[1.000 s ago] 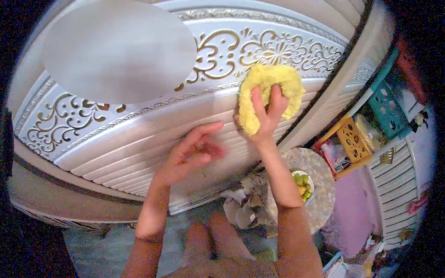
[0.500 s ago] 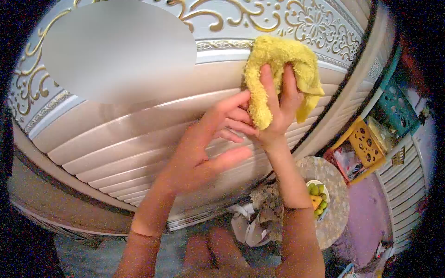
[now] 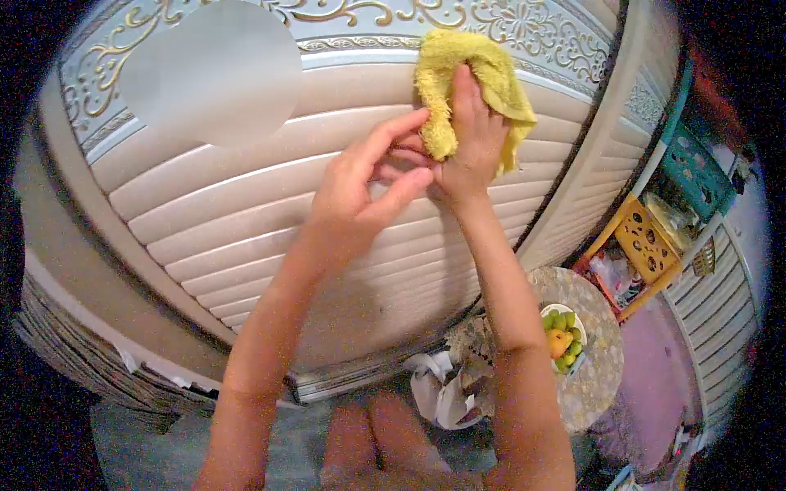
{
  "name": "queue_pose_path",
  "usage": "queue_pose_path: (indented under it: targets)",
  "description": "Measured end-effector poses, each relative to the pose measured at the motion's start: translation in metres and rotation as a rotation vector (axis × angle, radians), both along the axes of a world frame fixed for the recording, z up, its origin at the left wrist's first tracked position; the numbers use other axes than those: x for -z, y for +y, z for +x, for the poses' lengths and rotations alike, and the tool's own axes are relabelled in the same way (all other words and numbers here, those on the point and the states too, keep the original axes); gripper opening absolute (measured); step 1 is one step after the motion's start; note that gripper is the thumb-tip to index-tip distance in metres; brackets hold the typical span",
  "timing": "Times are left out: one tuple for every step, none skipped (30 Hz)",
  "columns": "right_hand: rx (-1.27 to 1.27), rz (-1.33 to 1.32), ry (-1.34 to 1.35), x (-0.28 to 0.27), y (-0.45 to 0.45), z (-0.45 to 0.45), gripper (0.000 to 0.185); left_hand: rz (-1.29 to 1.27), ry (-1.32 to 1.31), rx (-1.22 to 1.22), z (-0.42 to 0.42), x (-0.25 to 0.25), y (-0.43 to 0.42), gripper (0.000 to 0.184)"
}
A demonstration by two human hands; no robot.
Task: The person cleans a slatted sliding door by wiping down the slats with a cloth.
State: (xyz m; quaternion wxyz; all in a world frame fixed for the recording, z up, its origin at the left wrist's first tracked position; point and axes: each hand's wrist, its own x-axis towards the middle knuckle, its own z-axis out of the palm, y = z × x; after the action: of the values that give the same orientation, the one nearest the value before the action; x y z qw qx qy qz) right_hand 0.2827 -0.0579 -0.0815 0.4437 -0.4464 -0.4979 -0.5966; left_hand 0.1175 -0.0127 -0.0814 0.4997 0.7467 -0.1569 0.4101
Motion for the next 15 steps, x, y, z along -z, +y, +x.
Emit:
queue_pose_path:
  targets:
    - [-0.05,-0.021,0.016,0.0,-0.001,-0.002,0.079,0.202,-0.097,-0.236,-0.003,-0.003,0.0,0.042]
    - [-0.099,-0.041,0.034,0.0,-0.003,-0.005,0.078,0.405,-0.192,-0.472,-0.006,-0.007,0.0,0.036]
    - [-0.092,-0.07,0.03,-0.001,-0.005,-0.006,0.075,0.507,-0.316,-0.609,-0.005,-0.009,-0.001,0.029]
    - [-0.107,-0.076,-0.025,-0.001,-0.006,-0.007,0.072,0.514,-0.32,-0.612,-0.003,-0.014,-0.001,0.029]
    - [-0.066,-0.104,-0.057,-0.002,-0.008,-0.007,0.071,0.63,-0.392,-0.751,-0.002,-0.017,0.0,0.029]
    - [-0.023,-0.134,-0.088,-0.003,-0.01,-0.005,0.071,0.743,-0.462,-0.888,-0.003,-0.019,-0.002,0.029]
    - [-0.048,-0.178,-0.057,-0.003,-0.012,-0.005,0.069,0.82,-0.346,-0.968,-0.007,-0.02,-0.003,0.032]
    - [-0.044,-0.173,-0.056,-0.004,-0.014,-0.002,0.069,0.824,-0.349,-0.964,-0.008,-0.021,-0.002,0.032]
    - [-0.023,-0.193,-0.04,-0.007,-0.017,0.0,0.068,0.89,-0.358,-1.035,-0.006,-0.021,0.002,0.034]
    - [-0.001,-0.212,-0.022,-0.01,-0.022,0.002,0.066,0.958,-0.367,-1.105,-0.003,-0.021,0.005,0.037]
    - [-0.019,-0.199,-0.033,-0.014,-0.028,0.006,0.062,0.961,-0.331,-1.143,-0.001,-0.02,0.008,0.041]
    - [-0.013,-0.192,-0.031,-0.017,-0.034,0.012,0.062,0.966,-0.337,-1.137,-0.002,-0.019,0.008,0.041]
    - [-0.024,-0.168,0.038,-0.019,-0.039,0.022,0.061,0.981,-0.315,-1.177,-0.003,-0.019,0.01,0.041]
    - [-0.035,-0.144,0.109,-0.02,-0.044,0.03,0.061,0.996,-0.292,-1.216,-0.004,-0.019,0.011,0.042]
    - [-0.046,-0.106,0.179,-0.018,-0.047,0.041,0.062,0.991,-0.269,-1.247,-0.005,-0.018,0.011,0.042]
